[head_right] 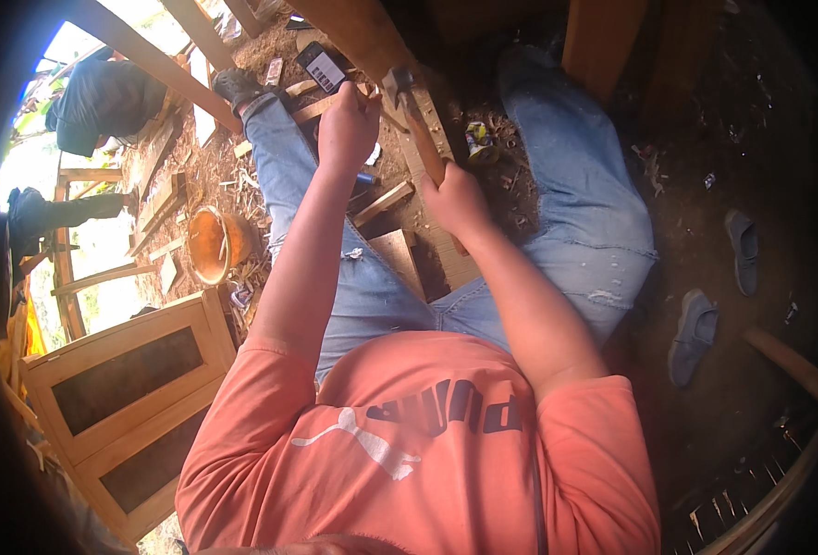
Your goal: The person sits on the ground and uses a hammer to drive nails into a wooden frame. They repeatedly pick up nails and strike them into the wood, occasionally adjusting their position and the wood piece.
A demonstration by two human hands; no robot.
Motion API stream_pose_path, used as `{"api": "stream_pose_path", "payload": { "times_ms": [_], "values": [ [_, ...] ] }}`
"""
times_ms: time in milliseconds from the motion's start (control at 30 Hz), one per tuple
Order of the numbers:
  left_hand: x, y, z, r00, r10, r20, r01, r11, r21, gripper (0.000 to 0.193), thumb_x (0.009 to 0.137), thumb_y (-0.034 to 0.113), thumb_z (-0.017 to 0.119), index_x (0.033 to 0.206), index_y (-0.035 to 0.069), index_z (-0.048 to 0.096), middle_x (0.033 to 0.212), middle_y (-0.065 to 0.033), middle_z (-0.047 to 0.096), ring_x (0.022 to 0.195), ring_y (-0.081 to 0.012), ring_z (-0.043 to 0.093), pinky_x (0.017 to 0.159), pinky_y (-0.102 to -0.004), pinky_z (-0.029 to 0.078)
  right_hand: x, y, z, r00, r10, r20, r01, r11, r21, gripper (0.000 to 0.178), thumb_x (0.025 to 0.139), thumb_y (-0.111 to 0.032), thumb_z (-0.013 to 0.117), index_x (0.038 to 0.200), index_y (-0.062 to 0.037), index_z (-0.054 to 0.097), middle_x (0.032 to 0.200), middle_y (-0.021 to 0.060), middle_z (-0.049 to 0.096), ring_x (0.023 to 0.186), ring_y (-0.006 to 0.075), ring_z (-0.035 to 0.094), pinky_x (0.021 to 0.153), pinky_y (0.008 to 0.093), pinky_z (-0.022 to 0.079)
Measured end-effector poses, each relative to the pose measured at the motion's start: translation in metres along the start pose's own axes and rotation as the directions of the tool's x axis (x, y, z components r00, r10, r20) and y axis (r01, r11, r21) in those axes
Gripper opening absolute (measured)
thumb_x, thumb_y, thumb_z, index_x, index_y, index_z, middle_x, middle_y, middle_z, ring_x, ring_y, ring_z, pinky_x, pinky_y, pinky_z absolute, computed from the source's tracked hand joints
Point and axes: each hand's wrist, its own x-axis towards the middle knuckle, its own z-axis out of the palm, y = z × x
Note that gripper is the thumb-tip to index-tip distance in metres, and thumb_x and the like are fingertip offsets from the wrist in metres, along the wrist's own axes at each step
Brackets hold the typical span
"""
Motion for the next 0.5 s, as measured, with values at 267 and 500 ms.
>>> {"api": "stream_pose_path", "payload": {
  "times_ms": [267, 500],
  "values": [
    [0.001, -0.002, 0.002, 0.999, 0.039, -0.012, -0.039, 0.999, -0.009, 0.031, 0.102, 0.028, 0.075, 0.103, 0.003, 0.056, 0.087, -0.0254, 0.073, 0.087, -0.0519, 0.07, 0.076, -0.0604, 0.055, -0.007, -0.004, -0.004, 1.0, -0.005, 0.0, 0.005, 0.994, -0.106, 0.038, 0.103, -0.033, 0.071, 0.114, 0.0033, 0.071, 0.1, 0.0311, 0.076, 0.102, 0.0502, 0.075, 0.086, 0.0537, 0.059],
    [-0.004, 0.003, -0.003, 1.0, -0.007, 0.0, 0.007, 1.0, -0.011, 0.031, 0.1, 0.026, 0.076, 0.097, 0.002, 0.056, 0.087, -0.0244, 0.073, 0.087, -0.0507, 0.07, 0.076, -0.0595, 0.055, 0.0, 0.011, 0.003, 0.998, 0.059, -0.02, -0.062, 0.985, -0.161, 0.039, 0.103, -0.035, 0.072, 0.115, 0.0026, 0.072, 0.1, 0.0308, 0.077, 0.103, 0.051, 0.075, 0.088, 0.0555, 0.059]
  ]
}}
